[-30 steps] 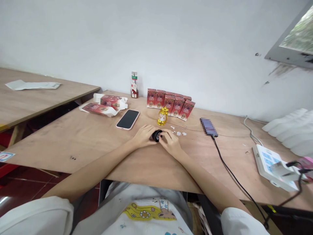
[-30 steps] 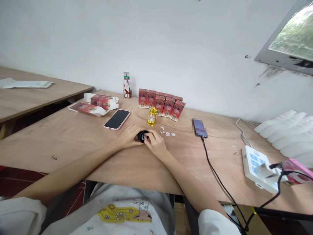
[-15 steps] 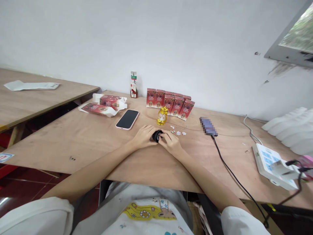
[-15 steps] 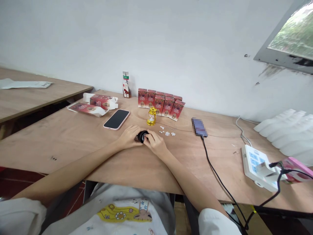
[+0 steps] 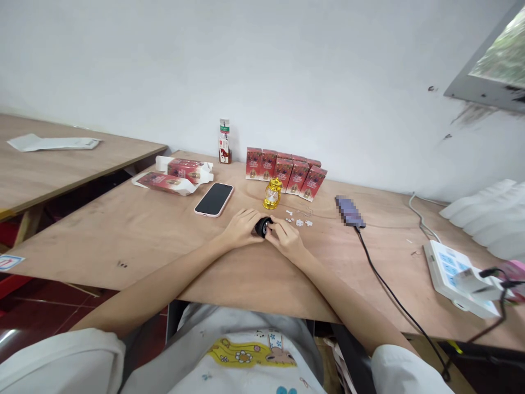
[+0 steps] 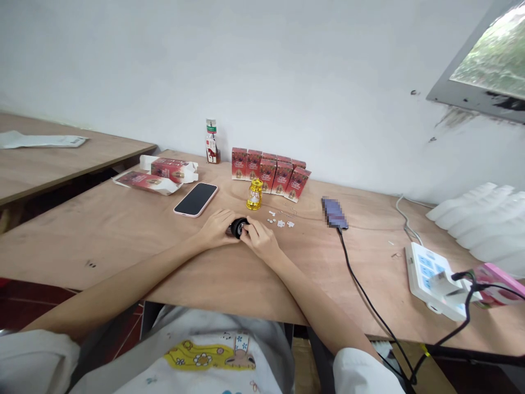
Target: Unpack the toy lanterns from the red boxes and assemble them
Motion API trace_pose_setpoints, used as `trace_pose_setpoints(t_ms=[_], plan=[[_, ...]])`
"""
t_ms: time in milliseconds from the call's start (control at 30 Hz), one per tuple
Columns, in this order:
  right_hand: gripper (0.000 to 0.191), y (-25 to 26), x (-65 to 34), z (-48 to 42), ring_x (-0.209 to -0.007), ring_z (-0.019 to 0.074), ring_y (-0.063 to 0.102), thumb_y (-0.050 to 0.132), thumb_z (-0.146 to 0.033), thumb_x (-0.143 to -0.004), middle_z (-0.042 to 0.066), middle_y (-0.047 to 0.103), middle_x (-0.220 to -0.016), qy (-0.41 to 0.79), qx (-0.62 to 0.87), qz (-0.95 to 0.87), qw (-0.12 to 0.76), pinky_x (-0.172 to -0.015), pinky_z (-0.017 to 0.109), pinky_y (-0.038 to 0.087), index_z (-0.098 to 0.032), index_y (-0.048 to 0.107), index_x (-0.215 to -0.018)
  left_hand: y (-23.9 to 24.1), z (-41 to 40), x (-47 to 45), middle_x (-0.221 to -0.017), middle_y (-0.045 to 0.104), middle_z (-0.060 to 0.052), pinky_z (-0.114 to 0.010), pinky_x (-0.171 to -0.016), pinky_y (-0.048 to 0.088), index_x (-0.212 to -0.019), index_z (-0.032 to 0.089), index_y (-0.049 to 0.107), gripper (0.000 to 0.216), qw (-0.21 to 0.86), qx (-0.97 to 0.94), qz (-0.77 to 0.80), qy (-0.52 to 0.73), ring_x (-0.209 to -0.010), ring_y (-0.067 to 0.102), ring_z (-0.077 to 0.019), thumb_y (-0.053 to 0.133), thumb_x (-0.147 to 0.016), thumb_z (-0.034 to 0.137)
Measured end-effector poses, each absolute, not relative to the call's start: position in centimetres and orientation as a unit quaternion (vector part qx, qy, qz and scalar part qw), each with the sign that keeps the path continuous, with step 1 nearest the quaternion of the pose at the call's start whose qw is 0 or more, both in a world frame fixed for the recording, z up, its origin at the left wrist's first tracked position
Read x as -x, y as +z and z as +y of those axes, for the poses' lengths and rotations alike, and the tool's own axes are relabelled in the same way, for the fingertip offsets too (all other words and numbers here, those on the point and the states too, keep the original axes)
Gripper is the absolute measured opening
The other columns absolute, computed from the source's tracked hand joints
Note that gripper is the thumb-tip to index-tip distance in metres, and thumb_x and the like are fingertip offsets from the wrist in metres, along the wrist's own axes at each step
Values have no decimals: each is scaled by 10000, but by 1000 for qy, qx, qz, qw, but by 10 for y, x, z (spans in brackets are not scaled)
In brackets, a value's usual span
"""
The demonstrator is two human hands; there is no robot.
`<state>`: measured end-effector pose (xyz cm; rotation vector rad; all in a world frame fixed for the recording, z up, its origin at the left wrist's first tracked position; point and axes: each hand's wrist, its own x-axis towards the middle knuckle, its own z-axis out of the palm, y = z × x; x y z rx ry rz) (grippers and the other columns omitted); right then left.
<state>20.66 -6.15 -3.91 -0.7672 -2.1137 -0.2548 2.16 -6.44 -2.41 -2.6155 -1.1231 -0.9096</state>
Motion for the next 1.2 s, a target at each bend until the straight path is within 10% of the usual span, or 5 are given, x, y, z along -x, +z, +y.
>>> trace_pose_setpoints(t_ms=[700,967,1200], plan=[[119,-35,-203,-67,-1035,195,637,481,-248,-869,133,678,-1046,47,314,-799,511,-913,371,516,-201,565,-799,-25,-62,-18,-963,644,-95,-352,-775,441,-1105,152,538,435,80,857,-397,-318,-910,595,-252,643,-744,370],[91,-35,-198,-57,-636,144,675,569,-138,-722,1,666,-689,490,449,-558,497,-693,330,594,-195,506,-755,-24,-57,-13,-1031,648,-102,-365,-802,445,-1120,170,541,411,95,835,-435,-323,-948,600,-258,630,-761,349],[212,-20,-203,-57,-730,166,708,415,-46,-789,121,698,-706,762,388,-403,326,-891,341,548,-69,624,-764,-23,-55,-14,-1151,648,-103,-423,-959,379,-1153,213,581,303,195,863,-372,-280,-1134,558,-250,522,-857,232]])
